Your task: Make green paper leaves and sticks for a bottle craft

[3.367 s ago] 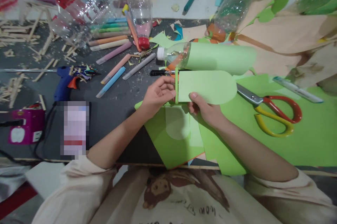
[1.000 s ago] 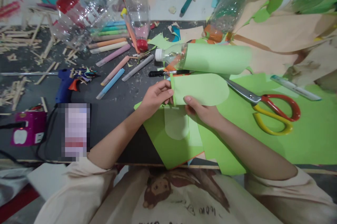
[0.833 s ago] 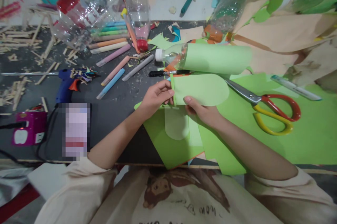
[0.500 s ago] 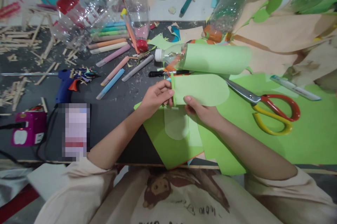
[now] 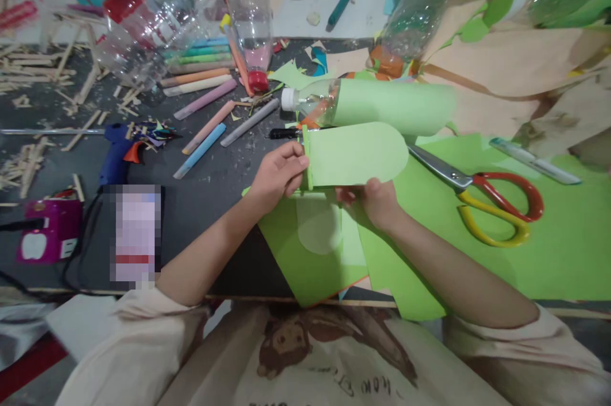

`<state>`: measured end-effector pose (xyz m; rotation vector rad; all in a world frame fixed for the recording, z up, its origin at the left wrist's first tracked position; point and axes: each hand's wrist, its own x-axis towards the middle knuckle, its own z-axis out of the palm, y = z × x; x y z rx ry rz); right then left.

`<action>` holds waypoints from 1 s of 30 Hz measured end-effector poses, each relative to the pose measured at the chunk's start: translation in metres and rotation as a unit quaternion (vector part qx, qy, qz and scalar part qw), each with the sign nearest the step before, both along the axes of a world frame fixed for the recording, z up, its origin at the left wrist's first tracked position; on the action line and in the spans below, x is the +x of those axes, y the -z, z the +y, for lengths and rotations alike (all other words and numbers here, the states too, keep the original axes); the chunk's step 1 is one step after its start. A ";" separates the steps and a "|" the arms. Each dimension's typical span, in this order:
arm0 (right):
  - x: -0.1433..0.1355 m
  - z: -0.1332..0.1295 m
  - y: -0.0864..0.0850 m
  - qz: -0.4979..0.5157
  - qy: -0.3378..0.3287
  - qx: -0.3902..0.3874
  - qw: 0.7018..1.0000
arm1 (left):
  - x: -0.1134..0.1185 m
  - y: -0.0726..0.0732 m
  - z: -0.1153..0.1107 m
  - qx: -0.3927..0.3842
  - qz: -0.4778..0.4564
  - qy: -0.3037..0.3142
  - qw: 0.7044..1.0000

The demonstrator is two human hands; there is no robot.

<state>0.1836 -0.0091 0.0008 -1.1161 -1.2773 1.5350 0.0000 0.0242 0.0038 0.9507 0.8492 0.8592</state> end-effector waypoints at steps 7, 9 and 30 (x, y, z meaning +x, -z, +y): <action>0.001 0.000 0.012 -0.007 0.207 0.030 0.978 | -0.001 0.007 -0.001 0.066 0.060 -0.084 0.992; 0.001 0.001 0.008 -0.035 0.159 0.058 0.985 | -0.002 0.009 0.000 0.083 0.069 -0.118 0.987; 0.000 0.007 0.000 0.005 -0.008 0.043 0.999 | -0.010 -0.006 -0.005 0.237 0.151 -0.002 0.960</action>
